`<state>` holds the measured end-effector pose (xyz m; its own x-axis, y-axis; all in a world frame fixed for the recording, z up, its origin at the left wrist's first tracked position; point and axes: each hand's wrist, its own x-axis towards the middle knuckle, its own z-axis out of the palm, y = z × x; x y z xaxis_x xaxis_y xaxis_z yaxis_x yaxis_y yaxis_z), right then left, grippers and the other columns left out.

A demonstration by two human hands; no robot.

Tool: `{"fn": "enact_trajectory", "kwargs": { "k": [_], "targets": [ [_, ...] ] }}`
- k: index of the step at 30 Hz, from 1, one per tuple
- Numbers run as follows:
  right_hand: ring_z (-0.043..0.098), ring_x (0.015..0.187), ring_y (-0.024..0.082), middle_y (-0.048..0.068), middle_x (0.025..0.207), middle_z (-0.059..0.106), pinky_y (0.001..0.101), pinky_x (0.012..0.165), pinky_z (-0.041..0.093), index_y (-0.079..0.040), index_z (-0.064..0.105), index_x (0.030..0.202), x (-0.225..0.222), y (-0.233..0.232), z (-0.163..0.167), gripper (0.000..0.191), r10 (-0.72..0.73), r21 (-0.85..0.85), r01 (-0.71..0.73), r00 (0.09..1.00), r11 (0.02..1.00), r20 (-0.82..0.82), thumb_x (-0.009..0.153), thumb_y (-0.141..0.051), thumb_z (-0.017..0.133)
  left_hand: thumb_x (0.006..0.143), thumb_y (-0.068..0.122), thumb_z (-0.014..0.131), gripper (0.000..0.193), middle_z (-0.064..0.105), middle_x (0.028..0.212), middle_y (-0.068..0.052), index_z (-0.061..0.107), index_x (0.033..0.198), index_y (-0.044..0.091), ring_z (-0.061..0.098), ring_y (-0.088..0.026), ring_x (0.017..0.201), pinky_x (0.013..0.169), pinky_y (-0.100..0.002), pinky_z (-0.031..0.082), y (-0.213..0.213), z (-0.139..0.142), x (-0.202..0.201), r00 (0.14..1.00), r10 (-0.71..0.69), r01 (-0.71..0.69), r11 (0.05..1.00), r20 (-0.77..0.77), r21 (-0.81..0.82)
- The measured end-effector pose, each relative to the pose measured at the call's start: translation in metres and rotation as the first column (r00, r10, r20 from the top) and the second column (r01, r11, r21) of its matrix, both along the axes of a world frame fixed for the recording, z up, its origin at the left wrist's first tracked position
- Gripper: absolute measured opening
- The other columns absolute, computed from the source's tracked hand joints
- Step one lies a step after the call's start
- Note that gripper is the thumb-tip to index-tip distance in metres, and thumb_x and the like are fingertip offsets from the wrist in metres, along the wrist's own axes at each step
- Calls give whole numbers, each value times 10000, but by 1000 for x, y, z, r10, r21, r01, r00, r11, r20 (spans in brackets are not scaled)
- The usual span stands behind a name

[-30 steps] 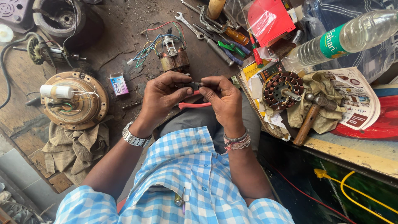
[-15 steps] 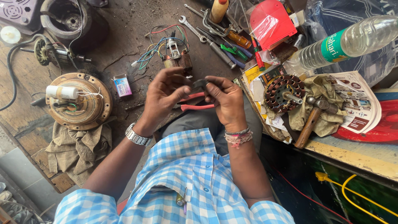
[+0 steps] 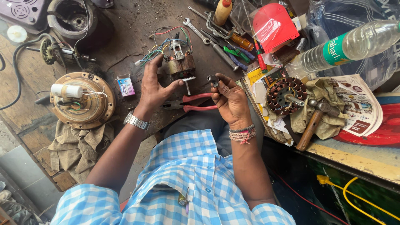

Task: The person works on electrical motor components at a cluttered workbench. They handle a circular stator, wrap white tape around a central hub, and use pliers and a screwdriver to adjust wires and small parts on a cylindrical motor assembly. The person repeatedly picks up and sets down tools while manipulating the components.

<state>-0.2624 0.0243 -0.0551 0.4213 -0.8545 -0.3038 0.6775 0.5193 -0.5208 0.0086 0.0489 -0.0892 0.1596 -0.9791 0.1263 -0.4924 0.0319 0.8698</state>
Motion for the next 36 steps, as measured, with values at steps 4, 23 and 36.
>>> {"fn": "enact_trajectory", "kwargs": {
  "k": [4, 23, 36],
  "targets": [
    [716, 914, 183, 131, 1056, 718, 258, 777, 601, 24, 663, 1258, -3, 1, -2, 253, 0, 5, 0, 1000, 1000, -3, 1010, -25, 661, 714, 460, 969, 1265, 396, 1639, -222, 213, 1657, 87, 403, -379, 1532, 1257, -477, 351, -16, -23, 12, 974, -178, 165, 981, -139, -101],
    [700, 809, 136, 76, 966, 733, 262, 725, 605, 28, 701, 1177, 21, -10, 21, 240, -199, -254, 87, 868, 963, -455, 940, 10, 730, 642, 494, 978, 1329, 497, 1503, -199, 176, 1642, 145, 399, -445, 1451, 1193, -552, 342, -26, -14, -23, 983, -131, 148, 979, 127, -139],
    [682, 704, 58, 15, 917, 746, 218, 642, 571, -15, 765, 1100, 35, -96, 26, 197, -461, -587, -294, 400, 754, -792, 903, -17, 762, 479, 498, 978, 1245, 462, 1403, -271, 410, 1503, 74, 417, -477, 1296, 1072, -604, 350, -51, 36, -53, 918, -93, 147, 983, 386, -113]
  ]
}}
